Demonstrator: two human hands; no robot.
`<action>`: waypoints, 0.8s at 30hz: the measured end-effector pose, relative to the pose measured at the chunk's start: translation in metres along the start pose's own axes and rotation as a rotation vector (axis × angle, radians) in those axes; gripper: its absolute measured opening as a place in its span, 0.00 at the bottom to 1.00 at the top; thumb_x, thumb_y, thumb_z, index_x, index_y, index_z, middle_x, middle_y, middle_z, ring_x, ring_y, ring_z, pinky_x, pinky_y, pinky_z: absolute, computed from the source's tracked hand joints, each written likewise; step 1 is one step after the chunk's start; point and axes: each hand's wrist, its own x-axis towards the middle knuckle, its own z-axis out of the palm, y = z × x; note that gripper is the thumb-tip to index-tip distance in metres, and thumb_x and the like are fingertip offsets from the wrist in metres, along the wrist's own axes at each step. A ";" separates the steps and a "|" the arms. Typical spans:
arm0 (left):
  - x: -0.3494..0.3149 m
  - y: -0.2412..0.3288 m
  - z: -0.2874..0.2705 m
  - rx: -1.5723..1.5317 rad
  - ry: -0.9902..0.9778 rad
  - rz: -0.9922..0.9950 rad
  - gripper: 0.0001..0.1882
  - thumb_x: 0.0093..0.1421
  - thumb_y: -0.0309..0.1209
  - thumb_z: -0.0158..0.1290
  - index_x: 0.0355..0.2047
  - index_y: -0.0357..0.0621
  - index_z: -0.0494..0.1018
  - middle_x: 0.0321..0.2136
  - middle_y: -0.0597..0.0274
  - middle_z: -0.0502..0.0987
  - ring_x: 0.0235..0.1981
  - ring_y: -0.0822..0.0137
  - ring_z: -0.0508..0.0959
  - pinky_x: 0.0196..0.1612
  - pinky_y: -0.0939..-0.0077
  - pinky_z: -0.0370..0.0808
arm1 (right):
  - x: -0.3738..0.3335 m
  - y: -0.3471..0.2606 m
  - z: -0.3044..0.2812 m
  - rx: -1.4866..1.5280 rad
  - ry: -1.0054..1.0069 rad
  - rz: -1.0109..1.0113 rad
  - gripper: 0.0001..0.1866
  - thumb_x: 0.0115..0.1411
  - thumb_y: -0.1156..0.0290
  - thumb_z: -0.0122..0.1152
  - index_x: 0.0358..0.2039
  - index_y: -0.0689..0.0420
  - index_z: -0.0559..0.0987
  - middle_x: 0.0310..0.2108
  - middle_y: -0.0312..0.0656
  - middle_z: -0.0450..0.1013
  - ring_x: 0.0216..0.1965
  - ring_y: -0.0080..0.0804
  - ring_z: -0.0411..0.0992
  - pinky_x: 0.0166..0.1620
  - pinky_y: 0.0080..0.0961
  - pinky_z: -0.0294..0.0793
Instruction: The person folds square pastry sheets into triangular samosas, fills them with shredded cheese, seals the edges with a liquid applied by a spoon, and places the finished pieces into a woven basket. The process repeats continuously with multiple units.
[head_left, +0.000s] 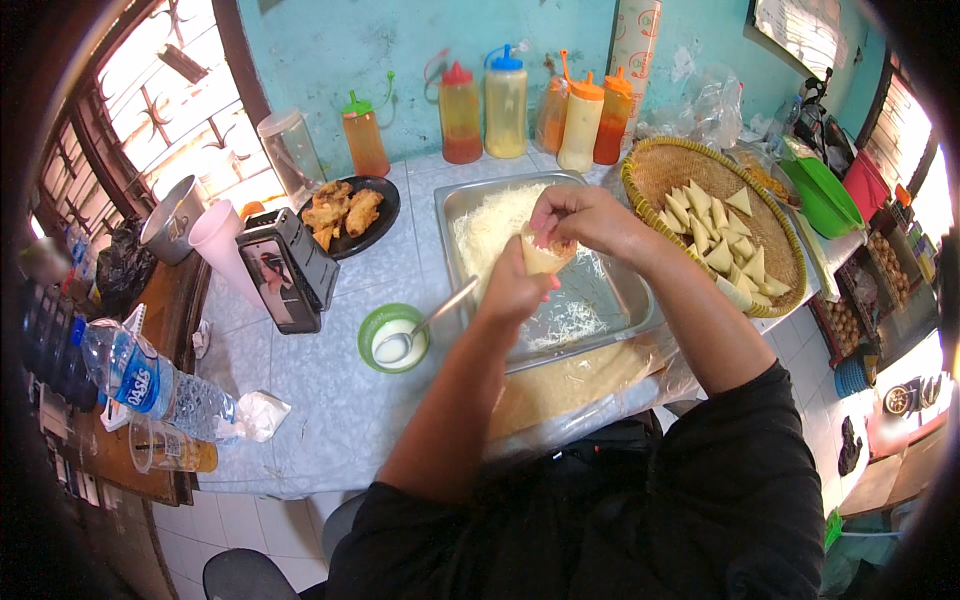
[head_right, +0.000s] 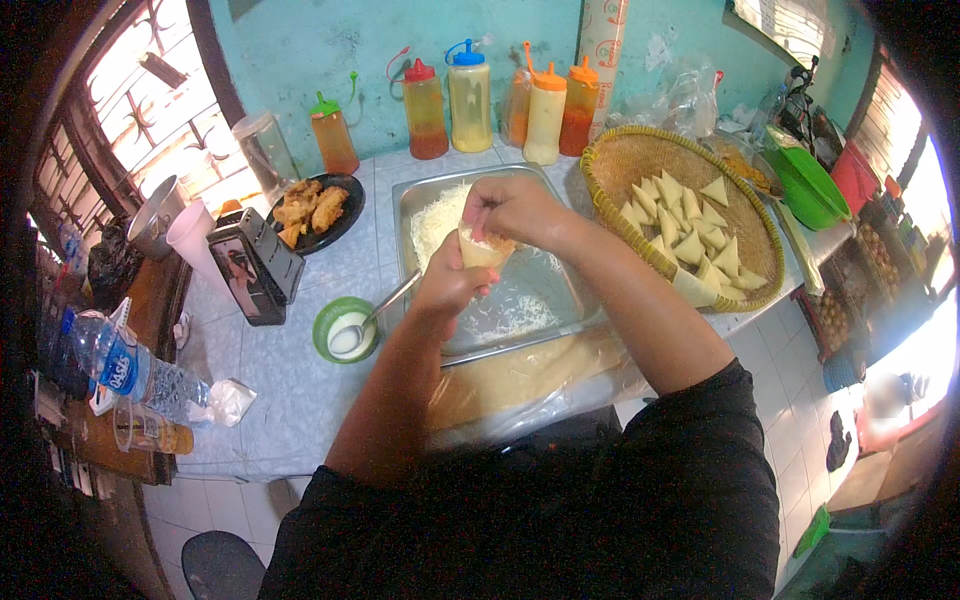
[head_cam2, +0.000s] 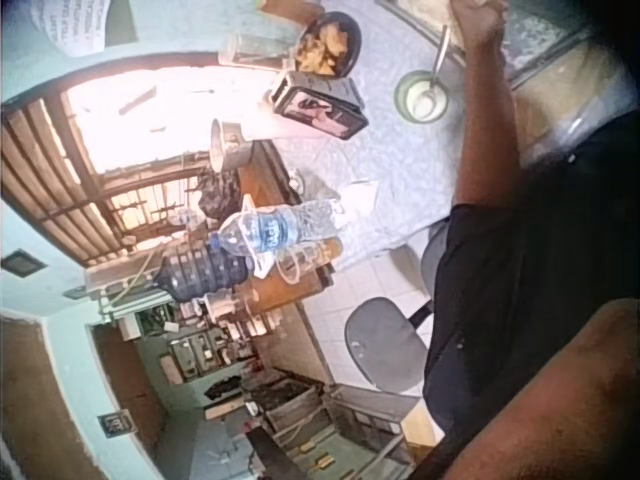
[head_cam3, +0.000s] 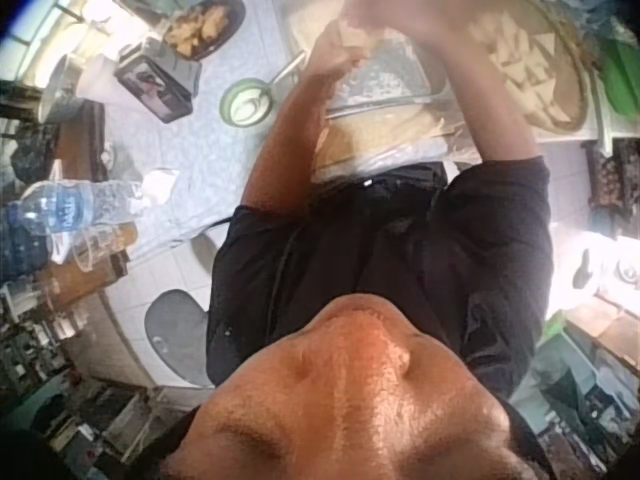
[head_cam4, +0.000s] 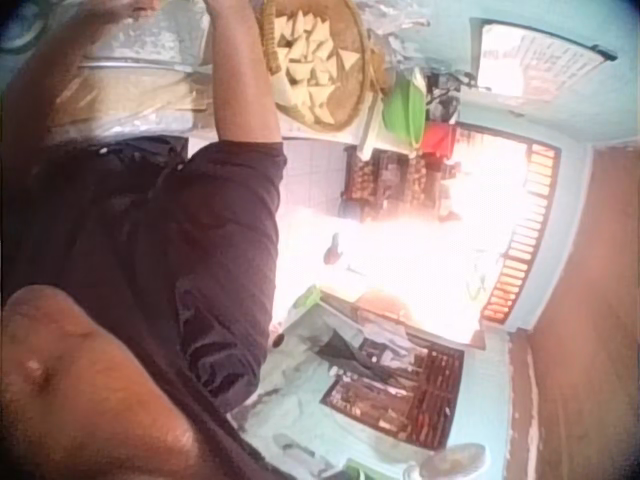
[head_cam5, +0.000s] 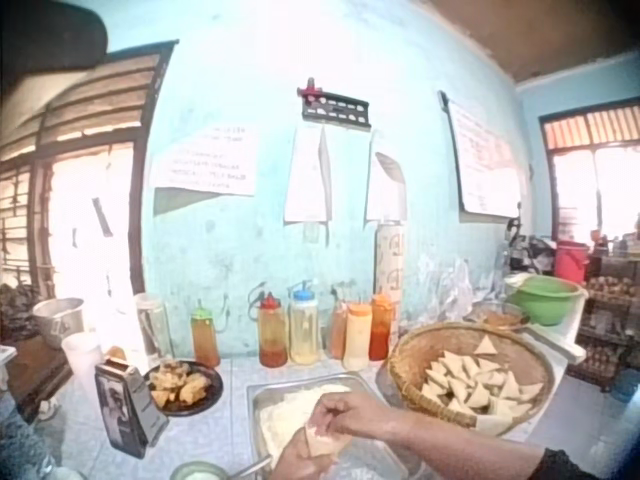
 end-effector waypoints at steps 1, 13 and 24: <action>0.000 0.000 0.000 -0.045 -0.026 -0.018 0.23 0.51 0.24 0.51 0.49 0.39 0.63 0.38 0.61 0.73 0.31 0.73 0.72 0.31 0.80 0.69 | 0.000 0.002 -0.001 0.024 0.003 -0.009 0.12 0.44 0.85 0.49 0.32 0.63 0.73 0.28 0.37 0.71 0.31 0.22 0.70 0.33 0.18 0.68; -0.005 0.013 0.000 -0.175 0.024 -0.099 0.19 0.60 0.36 0.51 0.48 0.40 0.66 0.35 0.62 0.75 0.26 0.73 0.74 0.25 0.80 0.71 | -0.015 -0.013 -0.007 0.235 0.079 0.039 0.12 0.47 0.81 0.52 0.35 0.63 0.73 0.29 0.40 0.73 0.29 0.22 0.70 0.31 0.18 0.68; -0.001 -0.001 -0.002 -0.207 -0.170 -0.024 0.20 0.59 0.32 0.51 0.50 0.37 0.63 0.41 0.60 0.72 0.34 0.71 0.73 0.33 0.77 0.70 | -0.011 0.001 0.002 0.214 0.022 -0.007 0.15 0.48 0.79 0.56 0.39 0.62 0.73 0.27 0.37 0.72 0.29 0.20 0.69 0.33 0.18 0.68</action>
